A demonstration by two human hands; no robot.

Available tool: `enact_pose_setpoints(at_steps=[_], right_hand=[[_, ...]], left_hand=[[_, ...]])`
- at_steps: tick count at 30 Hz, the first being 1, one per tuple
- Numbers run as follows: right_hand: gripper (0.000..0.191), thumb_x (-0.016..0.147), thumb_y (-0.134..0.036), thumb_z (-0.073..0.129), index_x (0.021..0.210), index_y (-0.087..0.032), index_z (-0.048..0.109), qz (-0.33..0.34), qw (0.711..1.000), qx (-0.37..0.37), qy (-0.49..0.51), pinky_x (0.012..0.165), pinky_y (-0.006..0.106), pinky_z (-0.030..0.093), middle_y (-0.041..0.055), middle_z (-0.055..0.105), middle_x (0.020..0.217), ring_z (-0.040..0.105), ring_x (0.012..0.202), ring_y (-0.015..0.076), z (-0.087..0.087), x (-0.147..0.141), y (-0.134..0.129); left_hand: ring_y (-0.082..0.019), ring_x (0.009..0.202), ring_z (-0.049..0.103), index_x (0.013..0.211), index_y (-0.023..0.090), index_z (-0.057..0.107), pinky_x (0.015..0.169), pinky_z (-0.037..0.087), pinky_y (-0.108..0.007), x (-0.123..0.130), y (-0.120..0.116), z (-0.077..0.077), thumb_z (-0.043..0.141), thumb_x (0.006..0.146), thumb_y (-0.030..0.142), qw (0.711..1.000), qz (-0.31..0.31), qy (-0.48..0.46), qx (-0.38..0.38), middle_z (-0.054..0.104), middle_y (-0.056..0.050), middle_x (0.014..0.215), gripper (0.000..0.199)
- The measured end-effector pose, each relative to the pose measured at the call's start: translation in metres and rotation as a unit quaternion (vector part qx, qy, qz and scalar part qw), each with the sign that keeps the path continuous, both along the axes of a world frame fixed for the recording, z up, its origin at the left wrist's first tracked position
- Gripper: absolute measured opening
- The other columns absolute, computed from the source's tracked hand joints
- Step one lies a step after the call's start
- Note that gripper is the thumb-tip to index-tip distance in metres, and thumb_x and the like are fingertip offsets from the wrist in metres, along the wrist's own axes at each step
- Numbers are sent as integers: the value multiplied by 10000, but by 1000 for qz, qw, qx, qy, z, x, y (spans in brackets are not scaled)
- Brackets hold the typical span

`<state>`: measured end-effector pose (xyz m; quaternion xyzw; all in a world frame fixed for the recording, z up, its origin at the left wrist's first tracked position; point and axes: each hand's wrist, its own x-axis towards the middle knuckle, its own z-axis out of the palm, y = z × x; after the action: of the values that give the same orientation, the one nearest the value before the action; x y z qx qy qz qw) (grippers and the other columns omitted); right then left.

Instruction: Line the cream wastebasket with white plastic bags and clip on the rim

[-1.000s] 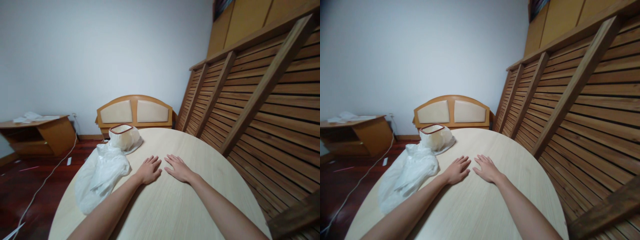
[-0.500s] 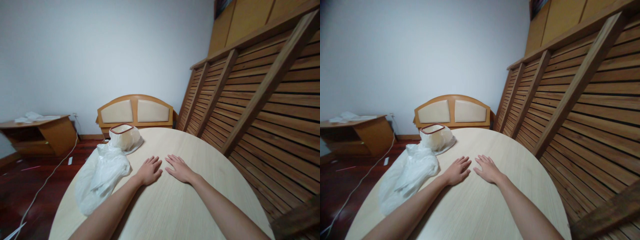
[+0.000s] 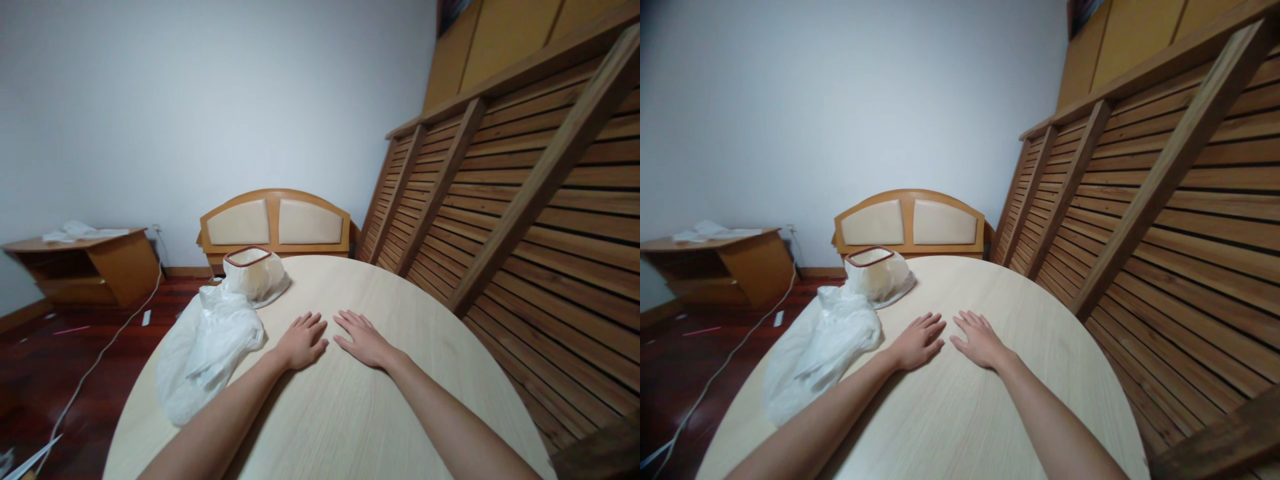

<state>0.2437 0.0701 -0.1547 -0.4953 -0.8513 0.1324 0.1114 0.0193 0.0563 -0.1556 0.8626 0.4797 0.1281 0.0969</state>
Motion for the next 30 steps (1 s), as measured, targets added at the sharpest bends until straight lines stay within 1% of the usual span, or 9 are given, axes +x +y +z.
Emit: enact_pose_setpoints(at_steps=[7, 13, 21, 24, 26, 28, 30], right_hand=[[695, 955, -612, 350, 1522, -212, 388, -5, 1000, -3, -5, 1218, 442, 98, 75, 276, 1626, 192, 1508, 259, 0, -1, 1], [690, 958, -605, 349, 1519, -207, 393, -5, 1000, 1, -5, 1218, 448, 97, 80, 282, 1624, 197, 1507, 260, 0, -2, 0], [687, 955, -597, 354, 1517, -205, 396, -10, 1000, 5, -8, 1218, 446, 95, 83, 283, 1623, 197, 1507, 259, -2, -3, 1], [688, 955, -596, 352, 1519, -205, 393, -10, 1000, 4, -9, 1218, 446, 91, 87, 283, 1623, 194, 1509, 259, -2, -3, 1], [684, 956, -590, 354, 1517, -202, 395, -10, 1000, 6, -10, 1217, 447, 93, 90, 285, 1621, 192, 1509, 260, -2, -4, 0], [680, 958, -587, 353, 1516, -199, 397, -10, 1000, 7, -9, 1216, 451, 99, 90, 288, 1620, 196, 1509, 261, -2, -4, 0], [677, 961, -586, 350, 1513, -199, 402, -10, 1000, 11, -8, 1215, 456, 102, 89, 294, 1618, 205, 1505, 264, -2, -4, 0]], left_hand=[[-339, 1483, 276, 1461, 205, 456, 1195, 252, -540, -1, 2, -3, 425, 958, 480, 1000, -1, -5, 0, 353, -125, 1586, 574], [-343, 1481, 277, 1460, 188, 459, 1196, 251, -537, 0, 1, -1, 422, 956, 481, 1000, 0, -2, -1, 357, -134, 1582, 584], [-322, 1482, 285, 1451, 206, 465, 1198, 251, -528, 0, 0, 0, 426, 954, 483, 1000, 0, -1, 1, 367, -123, 1580, 570], [-328, 1477, 293, 1444, 201, 474, 1194, 260, -529, -1, 0, 0, 428, 951, 482, 1000, 0, 0, 6, 375, -125, 1575, 569], [-327, 1458, 333, 1422, 186, 502, 1185, 286, -511, -1, 0, 2, 449, 942, 473, 1000, -5, -1, 17, 410, -133, 1554, 561], [-298, 1391, 441, 1341, 187, 582, 1165, 339, -448, -2, 1, 8, 495, 922, 455, 999, -16, 2, 51, 516, -121, 1477, 505], [-254, 1277, 551, 1226, 209, 659, 1124, 394, -376, -3, 5, 17, 517, 914, 426, 995, -14, 4, 96, 621, -91, 1362, 405]])
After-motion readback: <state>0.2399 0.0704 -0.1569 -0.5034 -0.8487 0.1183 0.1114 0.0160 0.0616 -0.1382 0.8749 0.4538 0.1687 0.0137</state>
